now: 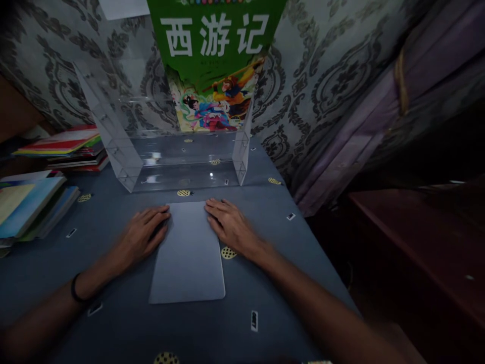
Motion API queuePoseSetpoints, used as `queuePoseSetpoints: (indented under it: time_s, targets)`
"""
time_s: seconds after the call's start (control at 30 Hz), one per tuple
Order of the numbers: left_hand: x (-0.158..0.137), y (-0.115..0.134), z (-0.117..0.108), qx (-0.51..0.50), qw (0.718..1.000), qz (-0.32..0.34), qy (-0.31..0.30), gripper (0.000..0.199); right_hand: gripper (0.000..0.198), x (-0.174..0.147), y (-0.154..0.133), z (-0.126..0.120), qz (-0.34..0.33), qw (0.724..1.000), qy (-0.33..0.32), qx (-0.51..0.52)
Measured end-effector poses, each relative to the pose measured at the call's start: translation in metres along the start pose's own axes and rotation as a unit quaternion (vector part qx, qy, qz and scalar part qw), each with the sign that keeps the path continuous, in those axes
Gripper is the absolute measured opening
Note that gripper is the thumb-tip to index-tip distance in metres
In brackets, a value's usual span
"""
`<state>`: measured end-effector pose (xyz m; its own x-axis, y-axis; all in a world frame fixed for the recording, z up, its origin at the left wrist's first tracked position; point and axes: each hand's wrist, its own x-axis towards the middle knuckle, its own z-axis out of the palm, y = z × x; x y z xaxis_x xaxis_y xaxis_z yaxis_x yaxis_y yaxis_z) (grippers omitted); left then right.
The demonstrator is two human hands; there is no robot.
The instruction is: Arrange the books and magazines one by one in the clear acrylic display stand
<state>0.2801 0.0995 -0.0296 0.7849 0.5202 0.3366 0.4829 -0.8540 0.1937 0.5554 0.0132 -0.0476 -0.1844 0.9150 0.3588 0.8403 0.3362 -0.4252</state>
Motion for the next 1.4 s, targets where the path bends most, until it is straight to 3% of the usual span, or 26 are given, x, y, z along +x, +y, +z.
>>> queuePoseSetpoints:
  time_s: [0.63, 0.83, 1.03, 1.23, 1.4]
  targets:
    - [0.009, -0.004, -0.002, -0.029, 0.999, 0.037, 0.002, 0.036, 0.039, 0.002, -0.003, 0.002, 0.010, 1.000, 0.006, 0.010]
    - [0.025, 0.008, -0.002, -0.003, 0.997, 0.059, -0.047, 0.039, 0.038, 0.002, -0.003, 0.004, 0.010, 1.000, 0.011, 0.005]
    - [0.045, 0.025, 0.007, 0.000, 0.994, 0.094, -0.055, 0.039, 0.038, 0.002, -0.003, 0.007, 0.009, 1.000, 0.025, 0.008]
    - [0.061, 0.034, 0.015, 0.009, 0.991, 0.112, -0.077, 0.040, 0.042, 0.002, 0.001, 0.003, 0.067, 0.987, 0.054, 0.137]
    - [0.071, 0.039, 0.021, 0.020, 0.989, 0.123, -0.074, 0.042, 0.041, 0.007, 0.007, -0.002, 0.144, 0.937, 0.101, 0.303]
